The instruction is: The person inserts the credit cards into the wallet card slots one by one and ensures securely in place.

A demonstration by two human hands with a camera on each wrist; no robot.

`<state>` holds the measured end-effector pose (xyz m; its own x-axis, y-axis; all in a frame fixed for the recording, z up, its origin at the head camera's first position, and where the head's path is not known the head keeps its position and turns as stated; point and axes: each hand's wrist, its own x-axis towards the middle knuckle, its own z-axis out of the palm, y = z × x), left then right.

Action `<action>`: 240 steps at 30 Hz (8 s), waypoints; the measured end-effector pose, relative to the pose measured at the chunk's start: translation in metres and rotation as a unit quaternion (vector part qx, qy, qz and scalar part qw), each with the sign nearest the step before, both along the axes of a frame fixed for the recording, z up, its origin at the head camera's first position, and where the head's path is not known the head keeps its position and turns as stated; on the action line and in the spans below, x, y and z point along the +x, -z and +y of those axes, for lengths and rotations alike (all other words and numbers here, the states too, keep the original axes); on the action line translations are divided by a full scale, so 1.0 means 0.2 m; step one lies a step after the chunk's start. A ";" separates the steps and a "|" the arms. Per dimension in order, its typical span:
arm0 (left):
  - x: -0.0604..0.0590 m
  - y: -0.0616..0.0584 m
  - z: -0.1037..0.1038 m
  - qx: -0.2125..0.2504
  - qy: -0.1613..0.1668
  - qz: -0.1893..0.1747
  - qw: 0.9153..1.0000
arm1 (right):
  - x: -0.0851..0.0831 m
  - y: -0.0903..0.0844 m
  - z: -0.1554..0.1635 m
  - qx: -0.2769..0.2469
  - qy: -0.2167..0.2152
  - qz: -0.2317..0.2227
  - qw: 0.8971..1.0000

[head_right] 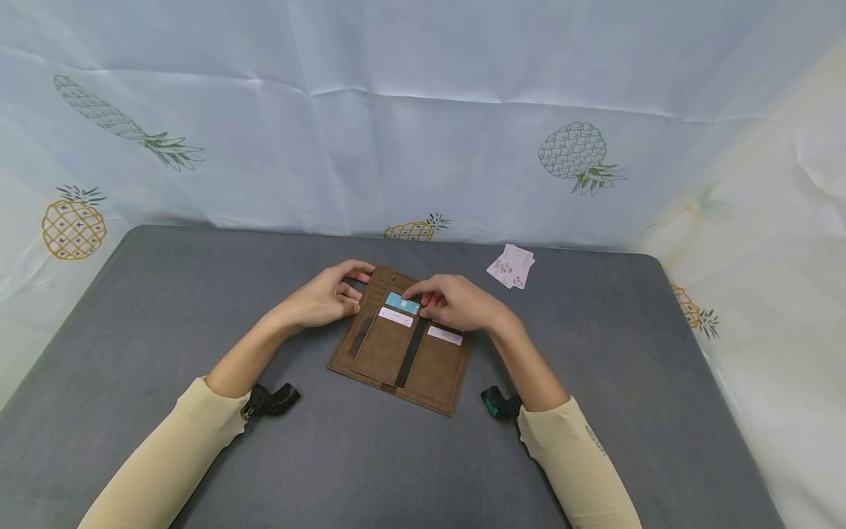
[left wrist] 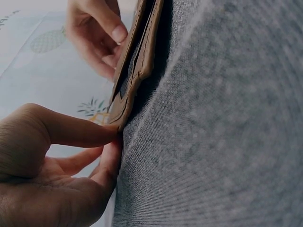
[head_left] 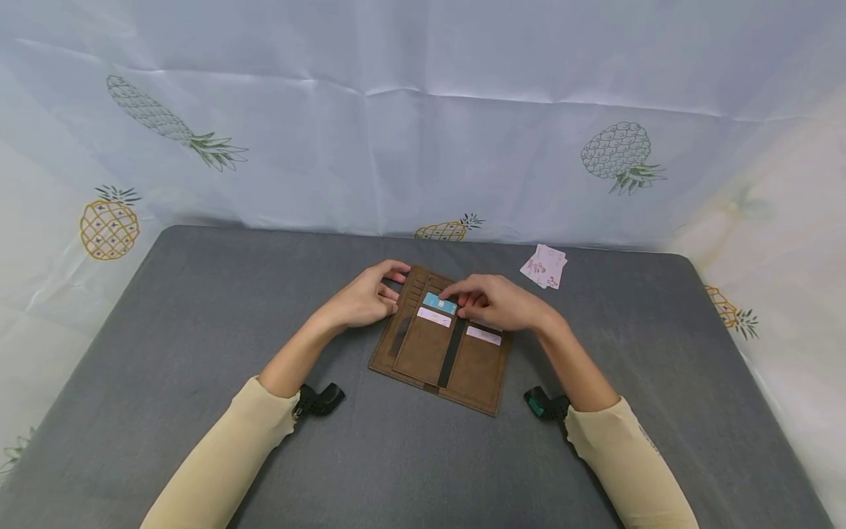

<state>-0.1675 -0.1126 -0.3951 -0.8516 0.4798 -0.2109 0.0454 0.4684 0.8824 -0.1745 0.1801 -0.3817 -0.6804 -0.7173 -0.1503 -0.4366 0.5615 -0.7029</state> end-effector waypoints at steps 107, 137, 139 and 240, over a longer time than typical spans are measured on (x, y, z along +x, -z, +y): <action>0.00 0.00 0.00 0.000 -0.002 0.006 1.000 | -0.11 -0.03 0.32 -0.031 0.187 -0.116 0.975; 0.00 0.01 0.00 0.000 -0.003 0.007 1.000 | -0.14 -0.03 0.36 -0.008 0.086 -0.084 0.993; 0.00 0.01 0.00 0.000 -0.003 0.006 1.000 | -0.14 -0.03 0.38 -0.008 0.117 -0.068 0.991; 0.00 0.01 0.01 -0.002 0.004 0.023 1.000 | -0.07 0.03 0.04 -0.087 0.203 -0.082 0.972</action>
<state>-0.1680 -0.1098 -0.3967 -0.8567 0.4856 -0.1737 0.0896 0.4718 0.8771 -0.1875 0.1874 -0.3884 -0.8901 -0.4181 -0.1814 -0.0775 0.5311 -0.8438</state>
